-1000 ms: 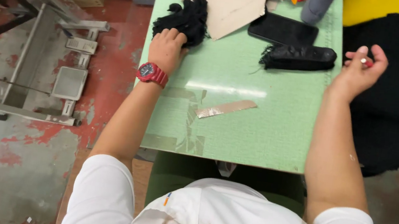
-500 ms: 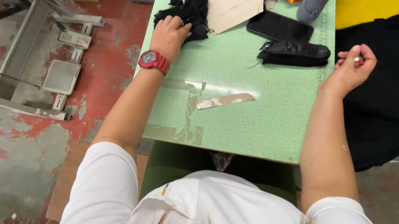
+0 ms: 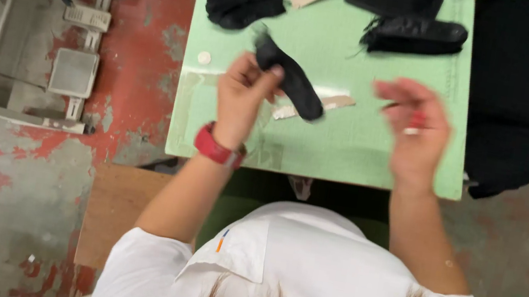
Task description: The person marks a piece of black fabric with a red pencil, using a small wooden template to guide the shape. They repeatedly pick up the fabric, align the template, draw along the edge, and then set the fabric aside on the table.
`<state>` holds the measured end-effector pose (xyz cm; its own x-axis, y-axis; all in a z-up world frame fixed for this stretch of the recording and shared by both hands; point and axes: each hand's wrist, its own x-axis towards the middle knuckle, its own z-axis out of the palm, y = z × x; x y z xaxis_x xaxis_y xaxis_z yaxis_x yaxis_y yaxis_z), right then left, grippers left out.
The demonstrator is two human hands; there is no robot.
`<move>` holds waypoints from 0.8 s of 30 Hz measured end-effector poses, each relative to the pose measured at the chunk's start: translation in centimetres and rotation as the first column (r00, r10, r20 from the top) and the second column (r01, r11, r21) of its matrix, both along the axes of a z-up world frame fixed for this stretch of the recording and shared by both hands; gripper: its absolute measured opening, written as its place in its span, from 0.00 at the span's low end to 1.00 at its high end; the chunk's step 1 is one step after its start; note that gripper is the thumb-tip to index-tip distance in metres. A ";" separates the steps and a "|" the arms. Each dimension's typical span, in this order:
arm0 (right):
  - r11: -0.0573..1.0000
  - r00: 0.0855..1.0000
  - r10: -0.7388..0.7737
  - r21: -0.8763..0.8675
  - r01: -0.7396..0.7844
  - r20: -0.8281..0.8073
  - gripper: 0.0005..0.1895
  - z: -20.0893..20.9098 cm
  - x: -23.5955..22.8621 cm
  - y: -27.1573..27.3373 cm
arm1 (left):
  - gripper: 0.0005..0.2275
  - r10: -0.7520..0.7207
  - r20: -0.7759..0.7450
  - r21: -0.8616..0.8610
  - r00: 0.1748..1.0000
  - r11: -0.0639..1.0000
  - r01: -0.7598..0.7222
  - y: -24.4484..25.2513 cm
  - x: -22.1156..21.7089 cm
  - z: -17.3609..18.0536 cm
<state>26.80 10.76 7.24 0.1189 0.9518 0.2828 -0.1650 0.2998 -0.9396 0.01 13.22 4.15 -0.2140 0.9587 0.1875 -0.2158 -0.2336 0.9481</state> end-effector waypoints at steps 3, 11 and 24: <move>0.961 0.964 0.257 -0.085 -0.263 -0.073 0.34 -1.3 -2.9 -2.2 | 0.06 -0.043 0.171 -0.122 0.984 0.990 0.064 -4.5 4.8 -0.4; 0.892 0.944 0.328 -0.337 -0.301 0.025 0.24 -5.1 -0.4 -3.4 | 0.12 -0.022 0.203 -0.205 0.979 0.977 0.065 -7.4 4.4 -3.0; 0.961 0.651 0.025 0.163 -0.225 0.758 0.12 -7.1 4.3 -5.7 | 0.06 0.243 -0.848 0.420 0.471 0.849 0.319 -9.5 1.4 -3.7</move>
